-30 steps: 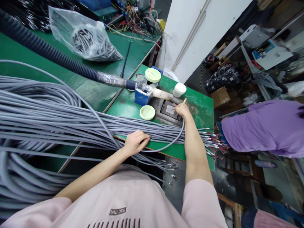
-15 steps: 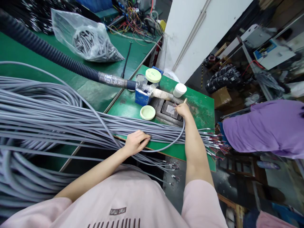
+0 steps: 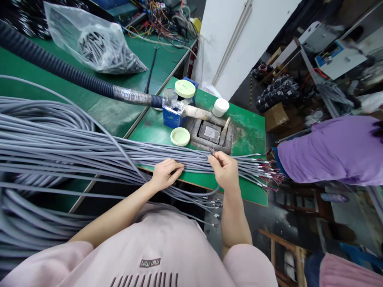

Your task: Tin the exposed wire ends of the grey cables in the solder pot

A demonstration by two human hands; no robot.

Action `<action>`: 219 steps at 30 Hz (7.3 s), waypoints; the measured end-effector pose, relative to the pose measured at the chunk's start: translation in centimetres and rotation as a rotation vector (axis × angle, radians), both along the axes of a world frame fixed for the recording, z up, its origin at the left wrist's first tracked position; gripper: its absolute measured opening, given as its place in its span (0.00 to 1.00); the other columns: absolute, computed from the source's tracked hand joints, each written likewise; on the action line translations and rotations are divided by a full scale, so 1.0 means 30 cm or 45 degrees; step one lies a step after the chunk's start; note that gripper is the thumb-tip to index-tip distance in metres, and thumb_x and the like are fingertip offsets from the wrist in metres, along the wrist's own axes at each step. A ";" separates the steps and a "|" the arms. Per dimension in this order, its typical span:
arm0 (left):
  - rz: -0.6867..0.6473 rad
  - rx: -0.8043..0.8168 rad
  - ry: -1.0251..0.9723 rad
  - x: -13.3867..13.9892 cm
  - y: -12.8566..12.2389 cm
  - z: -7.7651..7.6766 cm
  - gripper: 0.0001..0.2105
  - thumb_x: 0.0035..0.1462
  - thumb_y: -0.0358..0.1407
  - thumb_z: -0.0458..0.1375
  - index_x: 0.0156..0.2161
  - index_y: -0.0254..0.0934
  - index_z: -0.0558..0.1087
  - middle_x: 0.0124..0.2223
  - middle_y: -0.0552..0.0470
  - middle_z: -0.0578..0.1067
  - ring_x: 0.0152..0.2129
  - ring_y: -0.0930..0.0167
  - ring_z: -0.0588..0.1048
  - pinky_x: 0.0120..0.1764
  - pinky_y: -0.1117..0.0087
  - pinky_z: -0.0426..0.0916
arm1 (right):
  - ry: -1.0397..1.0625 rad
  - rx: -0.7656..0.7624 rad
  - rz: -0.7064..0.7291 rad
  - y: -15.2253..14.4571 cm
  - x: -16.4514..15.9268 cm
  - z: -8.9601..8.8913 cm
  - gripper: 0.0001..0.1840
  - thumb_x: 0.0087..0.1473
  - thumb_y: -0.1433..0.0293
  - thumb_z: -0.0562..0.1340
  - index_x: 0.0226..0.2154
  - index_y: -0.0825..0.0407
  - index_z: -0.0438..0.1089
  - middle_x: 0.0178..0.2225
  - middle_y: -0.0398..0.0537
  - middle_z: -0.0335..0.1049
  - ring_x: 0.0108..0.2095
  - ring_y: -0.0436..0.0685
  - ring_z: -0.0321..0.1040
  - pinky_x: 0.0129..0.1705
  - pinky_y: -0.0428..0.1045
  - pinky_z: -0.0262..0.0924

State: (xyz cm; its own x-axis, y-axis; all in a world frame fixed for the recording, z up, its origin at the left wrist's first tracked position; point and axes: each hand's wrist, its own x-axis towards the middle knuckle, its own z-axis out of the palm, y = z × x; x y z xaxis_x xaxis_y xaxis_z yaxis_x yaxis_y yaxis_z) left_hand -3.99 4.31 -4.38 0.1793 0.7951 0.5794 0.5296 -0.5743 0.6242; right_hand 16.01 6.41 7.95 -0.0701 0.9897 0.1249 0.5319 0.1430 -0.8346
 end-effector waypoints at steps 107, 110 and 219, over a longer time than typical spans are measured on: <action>-0.532 -1.203 -1.104 0.092 -0.132 0.182 0.14 0.45 0.44 0.65 0.24 0.32 0.78 0.24 0.50 0.76 0.24 0.73 0.71 0.32 0.73 0.64 | 0.117 0.201 0.085 -0.145 -0.115 -0.060 0.11 0.50 0.70 0.62 0.19 0.51 0.68 0.19 0.39 0.62 0.22 0.48 0.59 0.27 0.46 0.56; -0.510 -1.211 -1.140 0.080 -0.125 0.185 0.15 0.46 0.45 0.65 0.24 0.32 0.78 0.26 0.49 0.77 0.26 0.72 0.72 0.33 0.72 0.65 | 0.233 0.231 0.033 -0.143 -0.111 -0.077 0.09 0.50 0.70 0.63 0.20 0.51 0.70 0.20 0.40 0.65 0.23 0.49 0.61 0.28 0.47 0.57; 0.223 -0.382 0.316 -0.146 0.011 0.137 0.17 0.58 0.40 0.54 0.52 0.40 0.68 0.52 0.46 0.73 0.52 0.62 0.68 0.61 0.49 0.42 | -0.587 0.791 0.011 0.340 -0.099 -0.022 0.12 0.58 0.63 0.55 0.33 0.49 0.73 0.32 0.45 0.76 0.36 0.57 0.69 0.43 0.51 0.58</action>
